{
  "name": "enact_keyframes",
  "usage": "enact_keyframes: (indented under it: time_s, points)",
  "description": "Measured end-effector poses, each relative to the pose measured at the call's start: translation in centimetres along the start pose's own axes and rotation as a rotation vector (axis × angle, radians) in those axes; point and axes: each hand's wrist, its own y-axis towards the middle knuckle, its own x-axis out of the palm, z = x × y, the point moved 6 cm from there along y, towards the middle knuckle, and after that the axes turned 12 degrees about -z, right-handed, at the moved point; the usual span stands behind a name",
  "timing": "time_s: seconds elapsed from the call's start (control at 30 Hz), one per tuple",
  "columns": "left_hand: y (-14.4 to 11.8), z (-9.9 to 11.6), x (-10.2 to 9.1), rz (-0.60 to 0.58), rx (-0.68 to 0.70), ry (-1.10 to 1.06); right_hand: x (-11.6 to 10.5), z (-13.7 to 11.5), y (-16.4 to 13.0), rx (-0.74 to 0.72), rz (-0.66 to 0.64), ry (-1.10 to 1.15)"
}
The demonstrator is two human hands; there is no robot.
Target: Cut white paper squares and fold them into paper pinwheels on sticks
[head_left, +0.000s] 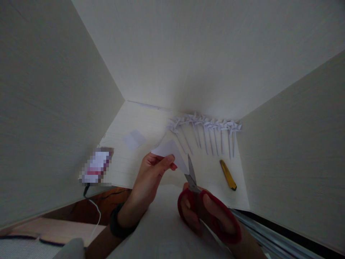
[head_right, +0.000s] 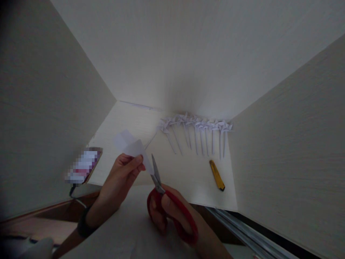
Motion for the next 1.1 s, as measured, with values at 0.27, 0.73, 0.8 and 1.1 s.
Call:
enact_keyframes:
  time_s: [0.27,0.73,0.8,1.1]
  points:
    - [-0.2,-0.2,-0.2,-0.058,-0.041,0.03,0.0,1.3,0.1,0.003,-0.074,0.201]
    - [-0.1,-0.6,0.8,-0.246,-0.065,-0.158,1.6,-1.7,0.1,0.113,0.112,-0.322]
    - [0.0,-0.6,1.2,-0.307,-0.071,-0.215,1.3,-1.9,-0.1,0.145,0.181,-0.421]
    - [0.6,-0.6,2.2,-0.392,-0.095,-0.211,1.5,-3.4,-0.3,0.385,0.283,-0.538]
